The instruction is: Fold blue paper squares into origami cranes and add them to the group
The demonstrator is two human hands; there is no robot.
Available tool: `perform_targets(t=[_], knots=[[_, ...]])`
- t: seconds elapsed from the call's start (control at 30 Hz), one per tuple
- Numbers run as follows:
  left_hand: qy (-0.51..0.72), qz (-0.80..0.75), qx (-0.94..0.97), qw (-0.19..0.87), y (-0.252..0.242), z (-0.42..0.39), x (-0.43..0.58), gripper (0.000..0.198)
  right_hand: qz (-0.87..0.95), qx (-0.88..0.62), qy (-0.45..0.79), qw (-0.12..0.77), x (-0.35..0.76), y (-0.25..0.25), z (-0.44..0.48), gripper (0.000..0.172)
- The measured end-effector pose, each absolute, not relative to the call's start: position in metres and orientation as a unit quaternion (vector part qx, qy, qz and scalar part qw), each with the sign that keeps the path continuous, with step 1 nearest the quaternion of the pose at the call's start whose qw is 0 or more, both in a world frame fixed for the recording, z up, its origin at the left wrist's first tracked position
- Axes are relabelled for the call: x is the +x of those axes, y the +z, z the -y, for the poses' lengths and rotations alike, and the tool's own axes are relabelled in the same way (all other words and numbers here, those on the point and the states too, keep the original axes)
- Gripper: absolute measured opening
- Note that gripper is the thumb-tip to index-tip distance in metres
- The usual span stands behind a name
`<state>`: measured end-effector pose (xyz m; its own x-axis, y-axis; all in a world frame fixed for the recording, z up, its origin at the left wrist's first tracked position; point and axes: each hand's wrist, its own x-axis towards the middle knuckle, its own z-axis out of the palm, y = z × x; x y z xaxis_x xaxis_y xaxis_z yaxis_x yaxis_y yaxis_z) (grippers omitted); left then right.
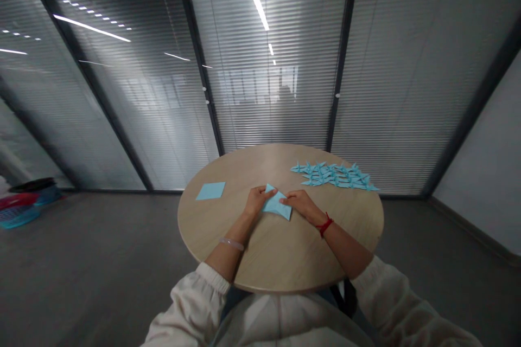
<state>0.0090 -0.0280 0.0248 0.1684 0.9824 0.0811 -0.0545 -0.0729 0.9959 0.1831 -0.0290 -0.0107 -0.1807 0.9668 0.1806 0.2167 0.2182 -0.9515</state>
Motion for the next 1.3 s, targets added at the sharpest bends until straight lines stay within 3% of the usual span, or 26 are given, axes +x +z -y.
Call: perform_targets(t=[0.33,1.3], knots=[[0.497,-0.446,0.555,0.496,0.0235,0.0276,0.0086,0.038,0.644,-0.445,0.431,0.449,0.1827,-0.0147,0.0281,0.034],[0.552,-0.395,0.518,0.521,0.0192,0.0224,0.0057,0.042,0.672,-0.457,0.406,0.418,0.1819,-0.0158,0.0269,0.035]])
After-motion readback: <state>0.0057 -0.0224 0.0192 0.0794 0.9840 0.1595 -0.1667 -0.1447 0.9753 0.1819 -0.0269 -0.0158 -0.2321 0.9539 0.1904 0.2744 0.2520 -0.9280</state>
